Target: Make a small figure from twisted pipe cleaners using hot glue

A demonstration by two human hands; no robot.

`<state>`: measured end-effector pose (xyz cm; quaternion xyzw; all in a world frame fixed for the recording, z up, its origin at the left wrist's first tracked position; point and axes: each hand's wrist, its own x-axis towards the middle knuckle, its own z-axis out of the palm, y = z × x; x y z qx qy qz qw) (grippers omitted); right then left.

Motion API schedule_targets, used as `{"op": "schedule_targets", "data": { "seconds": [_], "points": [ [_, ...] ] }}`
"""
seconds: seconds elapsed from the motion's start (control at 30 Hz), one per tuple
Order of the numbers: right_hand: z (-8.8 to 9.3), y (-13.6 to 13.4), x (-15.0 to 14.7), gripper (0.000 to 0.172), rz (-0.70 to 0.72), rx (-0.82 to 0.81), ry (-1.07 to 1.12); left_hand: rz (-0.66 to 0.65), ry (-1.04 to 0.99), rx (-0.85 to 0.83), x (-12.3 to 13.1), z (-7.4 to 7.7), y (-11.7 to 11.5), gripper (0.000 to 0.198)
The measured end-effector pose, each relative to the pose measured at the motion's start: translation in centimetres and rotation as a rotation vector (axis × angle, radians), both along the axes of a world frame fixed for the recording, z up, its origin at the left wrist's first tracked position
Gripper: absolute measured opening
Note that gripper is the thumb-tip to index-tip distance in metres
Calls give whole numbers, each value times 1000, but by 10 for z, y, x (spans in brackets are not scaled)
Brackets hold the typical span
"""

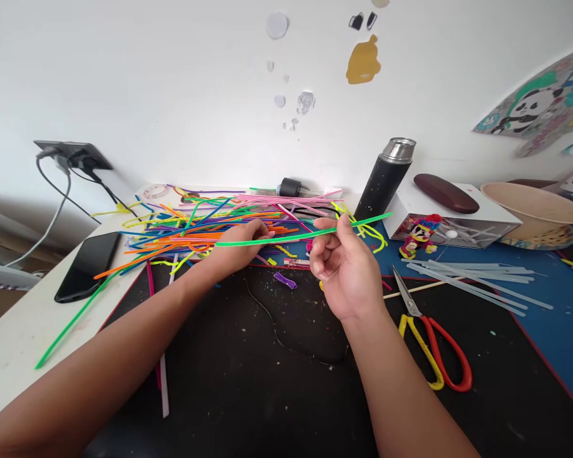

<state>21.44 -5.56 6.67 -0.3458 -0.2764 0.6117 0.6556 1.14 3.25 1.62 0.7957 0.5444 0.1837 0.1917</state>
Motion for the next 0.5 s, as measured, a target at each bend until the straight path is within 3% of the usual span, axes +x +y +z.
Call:
{"op": "schedule_targets", "data": {
  "seconds": [0.2,0.3,0.5],
  "points": [
    [0,0,0,41,9,1,14,4,-321,-59,-7,-3,0,41],
    [-1,0,0,40,13,1,24,6,-246,51,-7,4,-7,37],
    [2,0,1,44,-10,-2,33,-160,-49,159,-3,20,-45,30]
  ]
}}
